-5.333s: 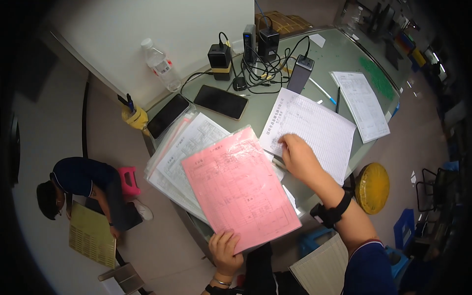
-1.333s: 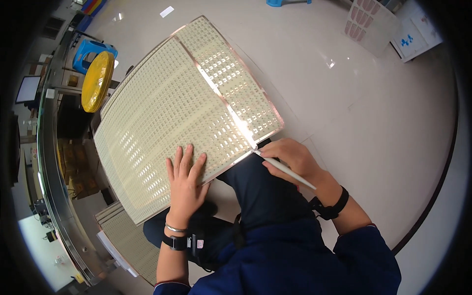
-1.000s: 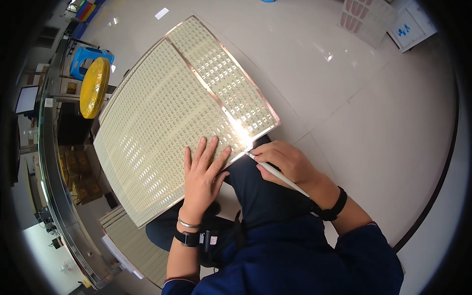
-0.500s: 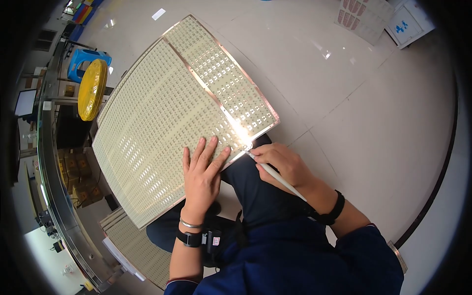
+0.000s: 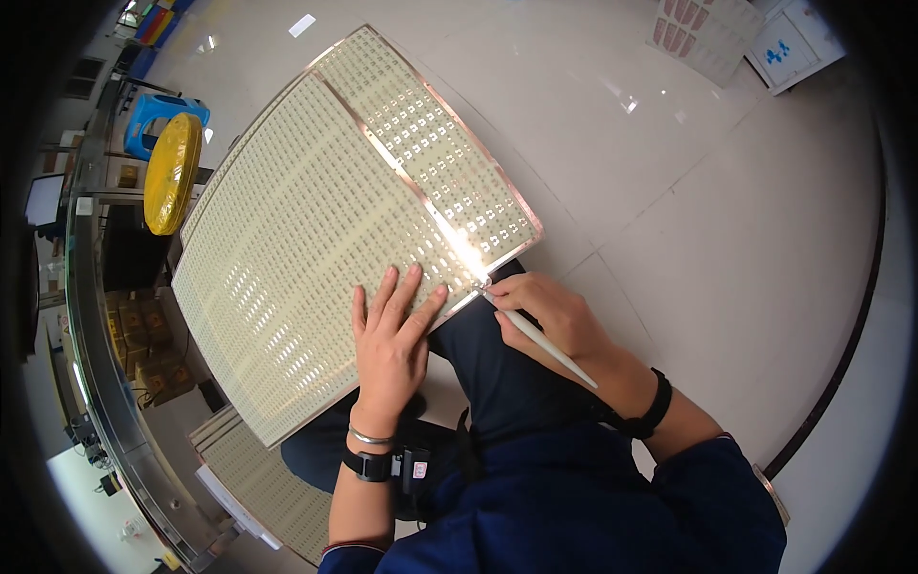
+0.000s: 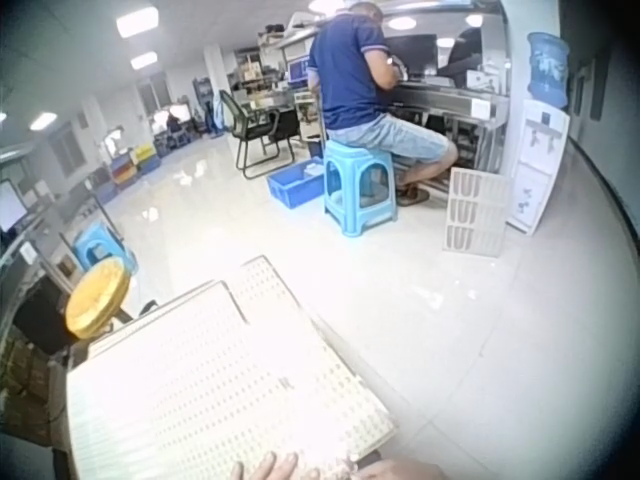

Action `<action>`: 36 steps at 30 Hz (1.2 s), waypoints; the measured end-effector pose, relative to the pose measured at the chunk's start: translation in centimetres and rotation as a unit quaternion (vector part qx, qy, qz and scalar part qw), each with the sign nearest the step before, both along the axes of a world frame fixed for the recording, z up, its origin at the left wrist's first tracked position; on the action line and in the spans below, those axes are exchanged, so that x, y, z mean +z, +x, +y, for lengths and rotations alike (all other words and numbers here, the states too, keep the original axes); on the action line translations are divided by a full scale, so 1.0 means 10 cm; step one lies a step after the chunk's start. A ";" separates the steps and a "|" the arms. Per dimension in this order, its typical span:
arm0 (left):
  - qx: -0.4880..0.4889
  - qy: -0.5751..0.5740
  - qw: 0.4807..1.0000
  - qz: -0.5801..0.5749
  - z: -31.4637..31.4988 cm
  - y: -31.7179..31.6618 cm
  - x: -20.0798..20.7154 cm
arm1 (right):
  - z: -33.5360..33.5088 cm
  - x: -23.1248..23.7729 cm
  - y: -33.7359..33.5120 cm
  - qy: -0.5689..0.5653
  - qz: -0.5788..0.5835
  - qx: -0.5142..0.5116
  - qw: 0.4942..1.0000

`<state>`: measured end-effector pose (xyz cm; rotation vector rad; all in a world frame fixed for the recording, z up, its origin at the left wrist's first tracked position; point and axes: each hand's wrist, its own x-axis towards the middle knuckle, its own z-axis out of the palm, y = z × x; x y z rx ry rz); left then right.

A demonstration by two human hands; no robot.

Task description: Checking and marking electronic component panels against a logbook.

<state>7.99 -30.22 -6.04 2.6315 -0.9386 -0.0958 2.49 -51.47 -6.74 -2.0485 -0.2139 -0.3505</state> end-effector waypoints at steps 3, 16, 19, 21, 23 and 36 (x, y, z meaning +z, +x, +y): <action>0.000 0.001 1.000 -0.004 0.00 0.00 -0.01 | 0.01 0.00 0.01 -0.005 0.000 -0.006 1.000; -0.001 -0.003 1.000 0.003 0.00 0.00 0.01 | 0.01 0.02 0.00 -0.007 0.009 -0.011 1.000; -0.002 -0.006 1.000 -0.001 0.00 0.00 0.00 | 0.01 0.02 0.00 0.000 0.031 -0.015 0.999; 0.000 -0.006 1.000 -0.005 0.01 0.00 0.00 | -0.01 0.05 0.05 0.010 0.049 -0.011 0.999; -0.010 -0.013 1.000 0.010 0.04 0.03 0.03 | -0.05 0.12 0.13 0.020 0.065 -0.003 0.998; -0.027 -0.005 0.999 0.020 0.42 0.55 0.09 | -0.08 0.18 0.97 0.077 0.216 0.147 0.962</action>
